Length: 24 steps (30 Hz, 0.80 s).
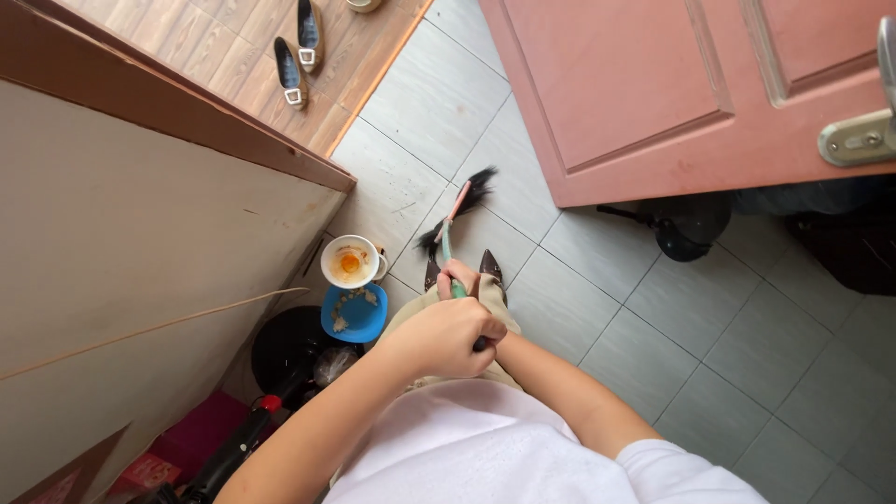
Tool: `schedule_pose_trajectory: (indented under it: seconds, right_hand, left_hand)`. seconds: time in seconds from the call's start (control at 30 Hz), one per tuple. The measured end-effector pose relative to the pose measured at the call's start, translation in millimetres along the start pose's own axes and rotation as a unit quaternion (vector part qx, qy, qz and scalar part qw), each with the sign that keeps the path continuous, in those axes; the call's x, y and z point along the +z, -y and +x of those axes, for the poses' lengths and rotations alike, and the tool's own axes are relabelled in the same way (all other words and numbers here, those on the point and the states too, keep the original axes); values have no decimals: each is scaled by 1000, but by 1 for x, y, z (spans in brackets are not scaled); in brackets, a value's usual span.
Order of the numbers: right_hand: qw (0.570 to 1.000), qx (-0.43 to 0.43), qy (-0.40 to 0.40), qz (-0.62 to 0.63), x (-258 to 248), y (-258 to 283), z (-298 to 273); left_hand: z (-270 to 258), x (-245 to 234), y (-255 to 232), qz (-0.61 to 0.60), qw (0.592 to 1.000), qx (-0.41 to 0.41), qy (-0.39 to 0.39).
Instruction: Sweeping the floor of a bedroom using a broom.
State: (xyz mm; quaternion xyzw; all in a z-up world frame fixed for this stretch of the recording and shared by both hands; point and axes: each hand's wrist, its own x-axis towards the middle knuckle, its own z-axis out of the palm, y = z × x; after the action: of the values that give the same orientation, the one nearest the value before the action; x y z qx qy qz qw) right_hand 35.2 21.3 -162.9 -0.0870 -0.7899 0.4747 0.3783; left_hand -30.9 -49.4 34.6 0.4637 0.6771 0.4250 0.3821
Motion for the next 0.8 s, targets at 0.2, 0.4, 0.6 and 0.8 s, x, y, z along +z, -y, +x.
schedule_pose_trajectory:
  seconds: [0.2, 0.4, 0.6, 0.8]
  right_hand:
    - [944, 118, 248, 180, 79, -70, 23]
    - [947, 11, 318, 46, 40, -25, 138]
    - [992, 50, 90, 71, 33, -37, 135]
    - [980, -18, 151, 130, 74, -127, 160]
  left_hand:
    - [13, 1, 73, 119, 990, -52, -45]
    - [38, -43, 22, 101, 984, 40, -143]
    - [89, -71, 32, 3, 988, 48, -144]
    - [119, -115, 60, -36, 981, -45, -185]
